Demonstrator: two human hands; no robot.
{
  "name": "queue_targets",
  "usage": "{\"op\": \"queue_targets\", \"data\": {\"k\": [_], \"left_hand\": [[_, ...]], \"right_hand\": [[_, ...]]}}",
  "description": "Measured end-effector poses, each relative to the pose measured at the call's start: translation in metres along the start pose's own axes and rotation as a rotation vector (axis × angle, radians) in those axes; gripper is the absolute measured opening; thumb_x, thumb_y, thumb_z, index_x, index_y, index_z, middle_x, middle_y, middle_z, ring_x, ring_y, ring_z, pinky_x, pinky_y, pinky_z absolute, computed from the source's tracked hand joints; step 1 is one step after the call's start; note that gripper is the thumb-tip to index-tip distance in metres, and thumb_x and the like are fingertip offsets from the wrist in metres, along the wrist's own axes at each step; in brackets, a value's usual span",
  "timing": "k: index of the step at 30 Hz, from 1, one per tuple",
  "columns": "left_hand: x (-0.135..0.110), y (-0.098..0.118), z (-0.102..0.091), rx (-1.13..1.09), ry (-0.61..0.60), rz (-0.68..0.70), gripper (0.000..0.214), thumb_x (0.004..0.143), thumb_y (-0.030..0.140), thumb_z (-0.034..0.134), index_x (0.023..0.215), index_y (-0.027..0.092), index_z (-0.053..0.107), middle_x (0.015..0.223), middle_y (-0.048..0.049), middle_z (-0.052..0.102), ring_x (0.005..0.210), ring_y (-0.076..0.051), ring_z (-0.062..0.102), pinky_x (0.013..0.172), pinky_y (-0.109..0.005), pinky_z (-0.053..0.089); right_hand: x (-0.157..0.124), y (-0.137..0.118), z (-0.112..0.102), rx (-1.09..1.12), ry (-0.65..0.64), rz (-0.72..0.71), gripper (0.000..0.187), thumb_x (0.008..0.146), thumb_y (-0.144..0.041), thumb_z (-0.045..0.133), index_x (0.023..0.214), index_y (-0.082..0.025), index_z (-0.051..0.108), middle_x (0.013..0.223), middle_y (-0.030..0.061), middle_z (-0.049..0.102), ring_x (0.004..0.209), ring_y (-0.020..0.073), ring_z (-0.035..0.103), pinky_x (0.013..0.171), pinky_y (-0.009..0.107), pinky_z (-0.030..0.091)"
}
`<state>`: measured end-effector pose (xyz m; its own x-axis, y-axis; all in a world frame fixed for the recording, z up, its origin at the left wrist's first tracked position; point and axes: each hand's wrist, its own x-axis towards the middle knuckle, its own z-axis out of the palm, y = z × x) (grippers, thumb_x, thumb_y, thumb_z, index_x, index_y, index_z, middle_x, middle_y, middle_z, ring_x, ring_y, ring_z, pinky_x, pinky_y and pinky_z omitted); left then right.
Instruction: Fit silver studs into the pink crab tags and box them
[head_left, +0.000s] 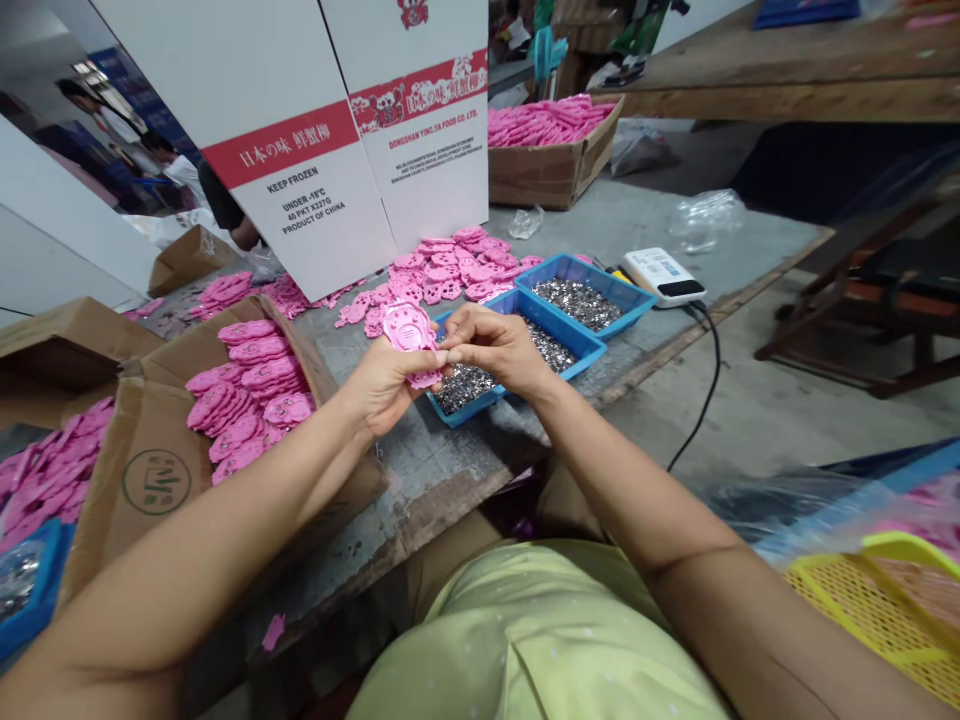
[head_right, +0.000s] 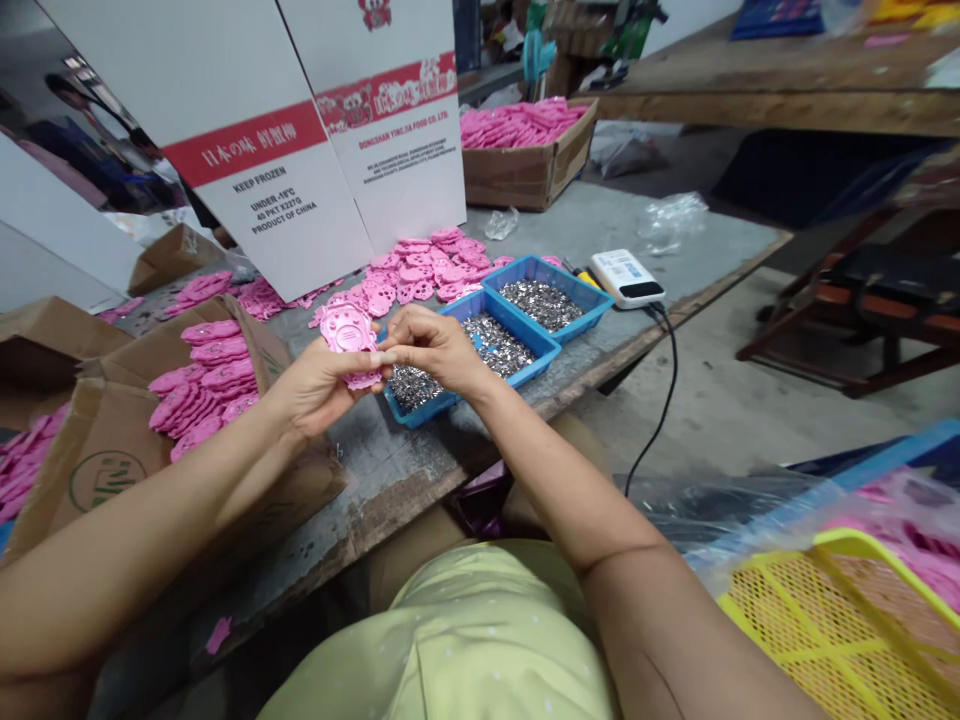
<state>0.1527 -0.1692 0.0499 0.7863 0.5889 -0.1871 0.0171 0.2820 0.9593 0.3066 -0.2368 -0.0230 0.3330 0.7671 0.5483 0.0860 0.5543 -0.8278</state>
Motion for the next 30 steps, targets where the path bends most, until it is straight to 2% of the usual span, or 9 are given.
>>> {"op": "queue_targets", "data": {"k": [3, 6, 9, 13, 16, 19, 23, 26, 30], "left_hand": [[0.0, 0.001, 0.002, 0.017, 0.003, -0.021, 0.042, 0.048, 0.01, 0.09, 0.083, 0.012, 0.066, 0.071, -0.0014, 0.068, 0.058, -0.013, 0.064, 0.049, -0.021, 0.047], [0.001, 0.001, 0.003, 0.03, 0.035, 0.018, 0.043, 0.046, 0.01, 0.088, 0.082, 0.012, 0.065, 0.07, -0.0001, 0.067, 0.058, -0.012, 0.063, 0.049, -0.02, 0.046], [0.004, -0.001, 0.002, 0.034, 0.062, 0.075, 0.046, 0.044, 0.009, 0.086, 0.084, 0.013, 0.063, 0.07, 0.0012, 0.067, 0.057, -0.012, 0.062, 0.049, -0.021, 0.045], [0.006, -0.006, 0.0, 0.057, 0.097, 0.141, 0.045, 0.046, 0.008, 0.083, 0.085, 0.014, 0.061, 0.066, 0.0029, 0.065, 0.056, -0.012, 0.061, 0.048, -0.021, 0.044], [0.007, -0.007, -0.001, 0.083, 0.118, 0.174, 0.043, 0.048, 0.009, 0.08, 0.085, 0.015, 0.059, 0.067, 0.0027, 0.064, 0.058, -0.012, 0.061, 0.049, -0.021, 0.043], [0.008, -0.009, -0.002, 0.101, 0.137, 0.201, 0.042, 0.049, 0.01, 0.08, 0.085, 0.016, 0.058, 0.066, 0.0044, 0.061, 0.057, -0.011, 0.059, 0.049, -0.021, 0.042], [0.009, -0.01, -0.002, 0.105, 0.155, 0.216, 0.044, 0.048, 0.01, 0.082, 0.085, 0.016, 0.058, 0.066, 0.0059, 0.059, 0.057, -0.01, 0.057, 0.048, -0.021, 0.041], [0.009, -0.01, -0.003, 0.111, 0.16, 0.222, 0.044, 0.048, 0.01, 0.081, 0.085, 0.016, 0.058, 0.066, 0.0056, 0.059, 0.057, -0.01, 0.058, 0.048, -0.021, 0.042], [0.005, -0.006, -0.001, 0.075, 0.093, 0.174, 0.041, 0.052, 0.012, 0.078, 0.088, 0.016, 0.058, 0.071, 0.0029, 0.063, 0.059, -0.013, 0.063, 0.048, -0.024, 0.046]], "right_hand": [[-0.001, 0.0, -0.003, -0.004, -0.033, -0.01, 0.035, 0.069, -0.061, 0.092, 0.071, -0.028, 0.08, 0.082, 0.0011, 0.067, 0.084, 0.0175, 0.063, 0.086, 0.039, 0.055], [-0.004, 0.002, 0.0, 0.003, 0.028, -0.032, 0.031, 0.072, -0.059, 0.091, 0.075, -0.029, 0.081, 0.084, 0.0016, 0.068, 0.085, 0.0181, 0.064, 0.083, 0.038, 0.055], [-0.008, 0.005, 0.009, 0.018, 0.107, -0.02, 0.037, 0.071, -0.062, 0.091, 0.078, -0.028, 0.08, 0.085, 0.0025, 0.067, 0.09, 0.0205, 0.065, 0.083, 0.04, 0.056], [-0.012, 0.0, 0.02, 0.094, 0.175, 0.072, 0.044, 0.069, -0.066, 0.089, 0.082, -0.026, 0.074, 0.087, 0.0022, 0.068, 0.084, 0.0196, 0.064, 0.075, 0.039, 0.058], [-0.013, -0.008, 0.025, 0.129, 0.185, 0.155, 0.048, 0.066, -0.065, 0.091, 0.078, -0.025, 0.068, 0.079, 0.0006, 0.067, 0.072, 0.0172, 0.061, 0.068, 0.036, 0.057], [-0.012, -0.012, 0.028, 0.118, 0.183, 0.186, 0.049, 0.066, -0.065, 0.091, 0.075, -0.024, 0.065, 0.075, 0.0, 0.066, 0.069, 0.0165, 0.06, 0.068, 0.036, 0.056], [-0.012, -0.012, 0.03, 0.0, 0.211, 0.146, 0.044, 0.074, -0.06, 0.087, 0.072, -0.023, 0.065, 0.077, 0.0009, 0.064, 0.074, 0.017, 0.061, 0.074, 0.036, 0.054], [-0.012, -0.01, 0.031, -0.128, 0.226, 0.077, 0.035, 0.082, -0.05, 0.083, 0.071, -0.022, 0.065, 0.081, 0.0025, 0.064, 0.081, 0.0178, 0.061, 0.079, 0.037, 0.053], [-0.011, -0.009, 0.026, -0.079, 0.171, 0.098, 0.026, 0.087, -0.041, 0.075, 0.075, -0.023, 0.061, 0.087, 0.0016, 0.06, 0.076, 0.0162, 0.058, 0.075, 0.037, 0.054]]}}
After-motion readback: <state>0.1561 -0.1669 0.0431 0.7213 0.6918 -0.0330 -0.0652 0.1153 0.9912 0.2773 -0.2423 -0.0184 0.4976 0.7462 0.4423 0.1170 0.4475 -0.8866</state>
